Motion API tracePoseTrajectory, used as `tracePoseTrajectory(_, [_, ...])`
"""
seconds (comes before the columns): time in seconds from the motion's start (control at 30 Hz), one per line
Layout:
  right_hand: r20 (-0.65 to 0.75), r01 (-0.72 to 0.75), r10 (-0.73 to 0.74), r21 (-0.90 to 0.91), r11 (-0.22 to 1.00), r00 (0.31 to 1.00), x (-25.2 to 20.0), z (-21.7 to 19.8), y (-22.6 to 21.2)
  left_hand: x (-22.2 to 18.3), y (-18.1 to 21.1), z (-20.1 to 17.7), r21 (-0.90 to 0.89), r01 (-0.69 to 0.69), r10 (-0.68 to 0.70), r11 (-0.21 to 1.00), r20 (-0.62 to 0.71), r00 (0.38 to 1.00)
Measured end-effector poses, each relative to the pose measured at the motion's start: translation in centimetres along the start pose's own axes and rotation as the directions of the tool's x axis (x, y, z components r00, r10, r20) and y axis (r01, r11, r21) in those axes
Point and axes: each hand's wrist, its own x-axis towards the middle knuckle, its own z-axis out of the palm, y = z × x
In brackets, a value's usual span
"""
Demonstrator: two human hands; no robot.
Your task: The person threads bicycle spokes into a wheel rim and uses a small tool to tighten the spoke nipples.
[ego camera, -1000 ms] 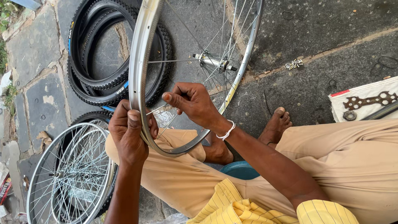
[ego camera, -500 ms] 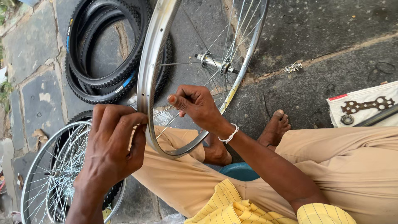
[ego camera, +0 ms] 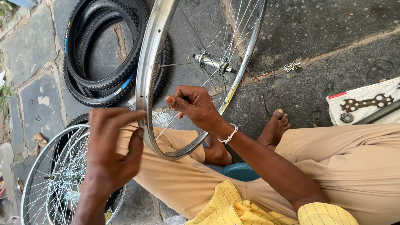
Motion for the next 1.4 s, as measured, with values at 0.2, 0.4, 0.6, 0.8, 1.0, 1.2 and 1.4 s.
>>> tracePoseTrajectory(0.2, [0.02, 0.012, -0.013, 0.048, 0.999, 1.0, -0.2, -0.3, -0.2, 1.8, -5.1, 7.9, -0.916, 0.335, -0.158, -0.223, 0.373, 0.914])
tracePoseTrajectory(0.4, [0.016, 0.015, -0.017, 0.114, 0.993, 1.0, -0.6, 0.0, -0.1, 0.7, -4.8, 12.4, -0.795, 0.12, -0.038, -0.595, 0.177, 0.984])
tracePoseTrajectory(0.6, [0.023, 0.007, -0.01, 0.129, 0.992, 1.0, -0.3, -0.3, -0.1, 2.6, -3.7, 12.2, -0.798, 0.096, 0.071, -0.595, 0.067, 0.995])
tracePoseTrajectory(0.8, [0.025, -0.003, -0.001, 0.16, 0.987, 1.0, -0.3, -0.1, -0.3, 1.9, -3.9, 11.9, -0.85, 0.079, 0.03, -0.521, 0.074, 0.997])
tracePoseTrajectory(1.0, [0.044, -0.017, 0.008, 0.199, 0.98, 0.999, -0.4, 0.0, -1.0, 1.2, -3.2, 11.4, -0.824, 0.091, -0.041, -0.559, 0.137, 0.99])
tracePoseTrajectory(1.2, [0.021, -0.003, 0.0, 0.155, 0.988, 1.0, -0.7, -0.3, -0.6, 1.7, -3.1, 11.8, -0.888, 0.03, -0.006, -0.459, 0.037, 0.999])
tracePoseTrajectory(1.4, [0.024, -0.003, -0.001, 0.15, 0.989, 1.0, -0.7, -0.6, -0.6, 1.5, -3.9, 12.2, -0.872, 0.076, -0.017, -0.483, 0.097, 0.995])
